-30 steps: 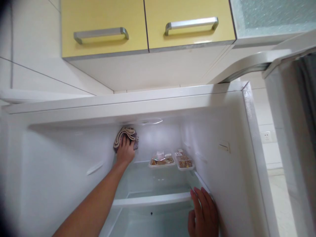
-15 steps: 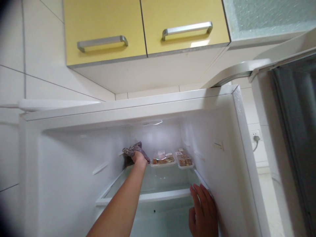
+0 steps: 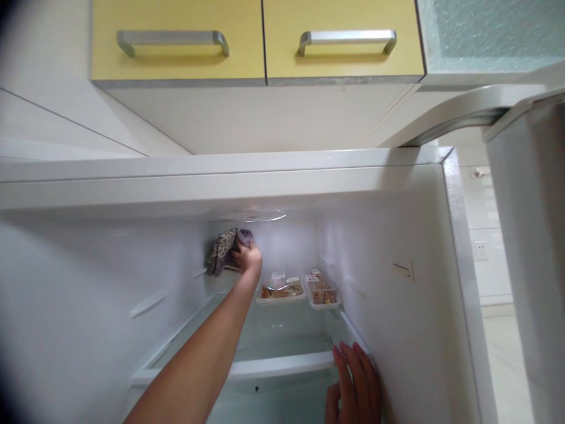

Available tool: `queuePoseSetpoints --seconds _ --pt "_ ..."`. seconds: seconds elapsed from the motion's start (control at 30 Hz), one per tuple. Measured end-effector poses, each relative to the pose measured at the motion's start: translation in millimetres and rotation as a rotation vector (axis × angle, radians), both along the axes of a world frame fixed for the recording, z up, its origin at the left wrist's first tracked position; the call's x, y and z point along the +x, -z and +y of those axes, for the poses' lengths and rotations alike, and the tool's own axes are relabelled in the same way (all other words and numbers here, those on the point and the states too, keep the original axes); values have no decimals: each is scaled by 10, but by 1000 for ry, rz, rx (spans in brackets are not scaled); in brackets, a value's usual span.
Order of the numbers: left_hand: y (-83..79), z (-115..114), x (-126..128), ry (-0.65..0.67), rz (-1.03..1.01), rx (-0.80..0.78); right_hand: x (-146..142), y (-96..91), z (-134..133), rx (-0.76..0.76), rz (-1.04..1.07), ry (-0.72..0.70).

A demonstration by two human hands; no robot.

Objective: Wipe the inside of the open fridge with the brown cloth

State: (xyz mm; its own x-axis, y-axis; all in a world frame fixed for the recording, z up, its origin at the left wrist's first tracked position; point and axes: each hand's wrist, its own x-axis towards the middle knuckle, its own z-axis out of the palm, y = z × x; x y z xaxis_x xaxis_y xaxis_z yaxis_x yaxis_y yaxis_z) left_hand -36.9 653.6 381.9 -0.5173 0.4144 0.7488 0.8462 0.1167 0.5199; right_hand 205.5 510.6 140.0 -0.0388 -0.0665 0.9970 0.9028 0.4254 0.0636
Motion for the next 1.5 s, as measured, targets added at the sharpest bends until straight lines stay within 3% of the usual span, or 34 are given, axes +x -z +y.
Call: queuePoseSetpoints --seconds 0.07,0.13,0.27,0.4,0.57,0.7,0.9,1.17,1.33,1.5 --pt "15 -25 70 -38 -12 20 -1 6 11 3 8 5" --pt "31 -54 108 -12 119 -21 -4 16 28 3 18 -3" --pt "103 -74 172 188 528 -190 -7 34 75 43 17 -6" --pt "151 -16 454 367 763 -263 -5 61 120 43 26 -3" --pt "123 47 928 503 951 -323 -11 114 171 55 55 -16" --pt "78 38 905 497 995 -334 0 118 169 43 53 -13" --pt "-12 -98 300 347 889 -334 15 72 133 73 19 11" --pt "36 -357 -398 -12 483 -298 39 124 94 -16 -4 1" --pt "93 -367 -463 -117 271 -277 53 135 72 -39 -19 -8" --pt "48 -266 -224 -251 38 -262 12 108 77 -9 -7 -10"
